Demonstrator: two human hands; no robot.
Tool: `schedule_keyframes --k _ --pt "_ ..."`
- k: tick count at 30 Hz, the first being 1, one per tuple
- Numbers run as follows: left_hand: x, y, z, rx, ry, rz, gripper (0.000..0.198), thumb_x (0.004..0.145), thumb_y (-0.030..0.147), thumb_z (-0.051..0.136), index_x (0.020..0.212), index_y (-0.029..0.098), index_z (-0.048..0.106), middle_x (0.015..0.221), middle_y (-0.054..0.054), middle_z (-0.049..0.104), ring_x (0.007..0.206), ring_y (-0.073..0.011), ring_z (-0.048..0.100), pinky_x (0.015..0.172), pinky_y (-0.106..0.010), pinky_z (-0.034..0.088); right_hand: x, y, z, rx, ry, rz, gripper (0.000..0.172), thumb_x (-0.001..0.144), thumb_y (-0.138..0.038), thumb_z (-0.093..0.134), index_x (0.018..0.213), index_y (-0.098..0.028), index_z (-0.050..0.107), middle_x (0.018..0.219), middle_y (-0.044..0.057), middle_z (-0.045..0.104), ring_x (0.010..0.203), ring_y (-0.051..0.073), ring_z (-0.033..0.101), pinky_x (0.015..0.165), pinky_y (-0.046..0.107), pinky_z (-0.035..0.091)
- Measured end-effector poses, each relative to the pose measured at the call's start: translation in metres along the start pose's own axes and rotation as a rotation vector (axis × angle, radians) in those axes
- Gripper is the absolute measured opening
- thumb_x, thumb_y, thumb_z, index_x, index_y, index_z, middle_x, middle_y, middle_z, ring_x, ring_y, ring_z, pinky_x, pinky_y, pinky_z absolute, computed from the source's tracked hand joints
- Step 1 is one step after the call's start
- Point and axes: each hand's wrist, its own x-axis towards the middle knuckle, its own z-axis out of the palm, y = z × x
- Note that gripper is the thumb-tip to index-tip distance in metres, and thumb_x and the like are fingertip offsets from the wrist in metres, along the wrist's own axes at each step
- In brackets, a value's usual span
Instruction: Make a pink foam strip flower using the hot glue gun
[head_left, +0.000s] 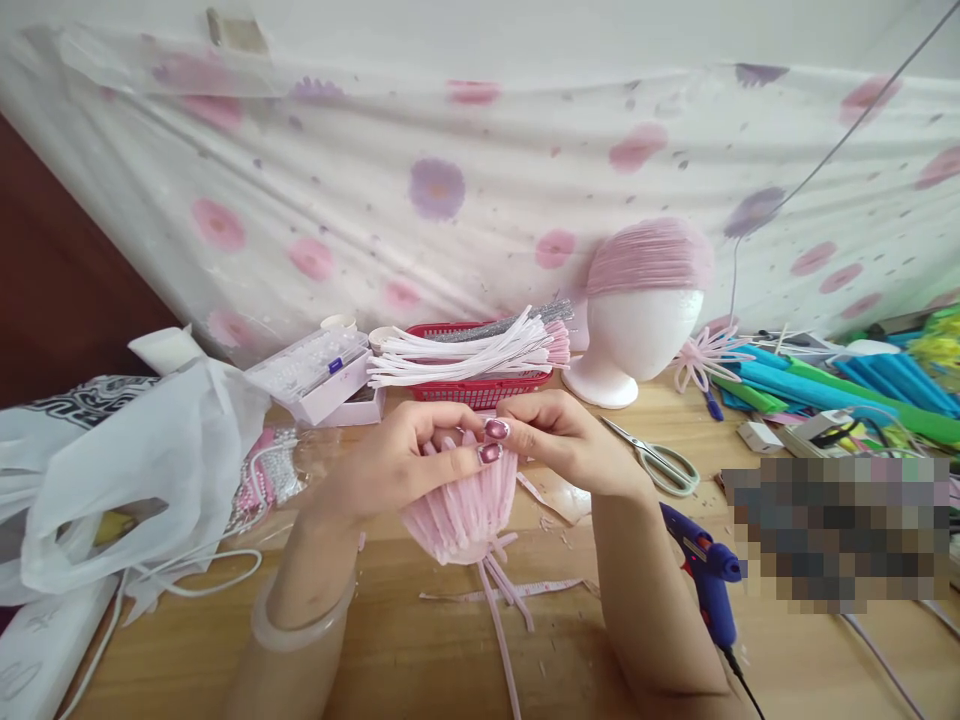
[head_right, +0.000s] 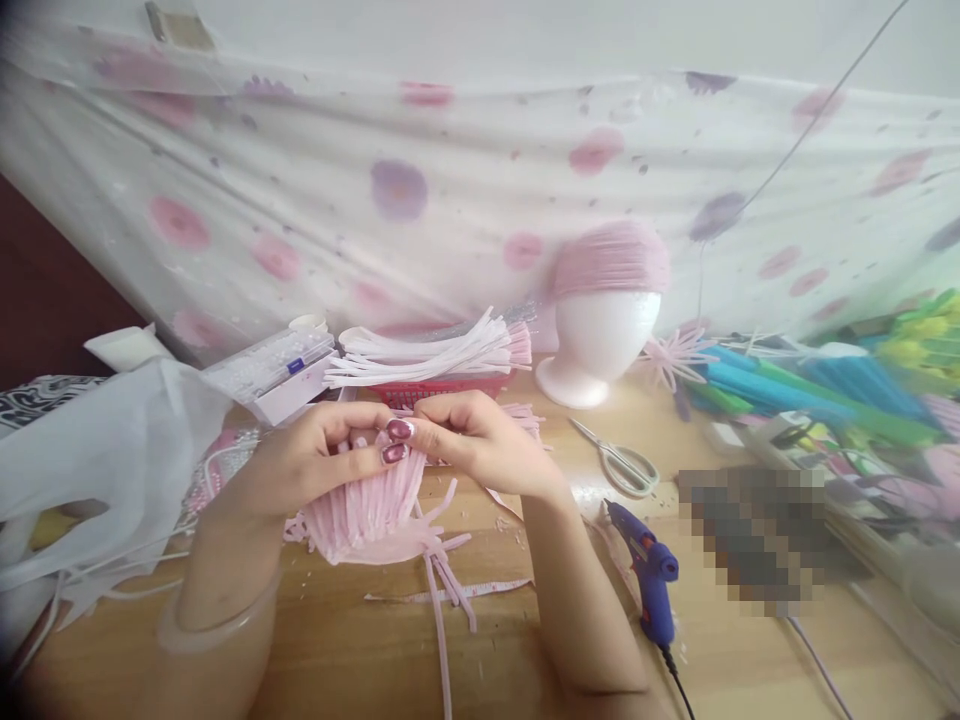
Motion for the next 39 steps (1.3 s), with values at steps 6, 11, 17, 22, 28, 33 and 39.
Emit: schedule_keyframes --k 6,11,17,22,28,33,39 --pt "-0.0007 0.0020 0.0017 -0.005 0.081 -0.017 0.022 0.078 0.040 0.065 0.076 0.018 0.066 0.058 0.004 0.044 0.050 -0.0084 0.035 0.044 -0.020 0.024 -0.0002 0.0004 0.0006 0.035 0.057 -0.064 0.043 0.097 -0.042 0.055 0.063 -0.019 0.041 0.063 -0.006 0.029 0.056 0.008 0.026 0.048 0.024 0.021" --pt "-0.0017 0.0058 0.0037 -0.030 0.104 -0.024 0.020 0.076 0.037 0.066 0.072 0.018 0.063 0.055 0.006 0.041 0.048 -0.0077 0.032 0.043 -0.020 0.021 -0.0004 -0.0006 0.0026 0.065 0.078 -0.072 0.040 0.097 -0.042 0.056 0.066 -0.019 0.046 0.064 -0.006 0.032 0.057 0.009 0.027 0.049 0.024 0.022" --pt "-0.0007 0.0043 0.0051 -0.079 0.109 -0.015 0.019 0.079 0.037 0.064 0.077 0.018 0.064 0.061 0.004 0.049 0.051 -0.0080 0.036 0.046 -0.020 0.025 0.0008 0.0005 0.0033 0.085 0.103 -0.094 0.044 0.096 -0.047 0.055 0.065 -0.020 0.042 0.063 -0.006 0.030 0.057 0.009 0.027 0.050 0.024 0.023" --pt "-0.0003 0.0027 0.0037 -0.098 0.129 -0.042 0.020 0.078 0.038 0.066 0.076 0.019 0.062 0.060 0.005 0.046 0.052 -0.0089 0.036 0.047 -0.022 0.025 0.0018 0.0044 0.0029 0.050 0.122 -0.071 0.049 0.100 -0.055 0.042 0.066 -0.020 0.041 0.062 -0.005 0.033 0.057 0.010 0.029 0.052 0.026 0.024" --pt "-0.0014 0.0015 0.0034 -0.066 0.135 -0.037 0.019 0.079 0.038 0.067 0.076 0.019 0.063 0.059 0.005 0.045 0.053 -0.0095 0.035 0.048 -0.023 0.025 0.0002 0.0022 0.0058 0.092 0.116 -0.020 0.042 0.100 -0.044 0.050 0.067 -0.020 0.040 0.065 -0.005 0.031 0.059 0.010 0.028 0.054 0.026 0.024" --pt "-0.0003 -0.0020 0.0054 -0.081 0.173 -0.004 0.019 0.082 0.039 0.064 0.081 0.020 0.066 0.061 0.003 0.050 0.052 -0.0100 0.040 0.048 -0.022 0.028 -0.0001 0.0000 0.0082 0.109 0.149 -0.019 0.037 0.100 -0.044 0.048 0.073 -0.020 0.044 0.068 -0.004 0.034 0.062 0.011 0.031 0.056 0.025 0.028" --pt "0.0007 -0.0026 0.0077 -0.104 0.212 0.013 0.018 0.082 0.038 0.066 0.079 0.021 0.068 0.057 0.004 0.045 0.049 -0.0095 0.037 0.045 -0.021 0.026 0.0018 -0.0001 0.0101 0.107 0.171 -0.064 0.036 0.101 -0.044 0.047 0.073 -0.020 0.045 0.068 -0.005 0.033 0.061 0.011 0.030 0.056 0.025 0.029"
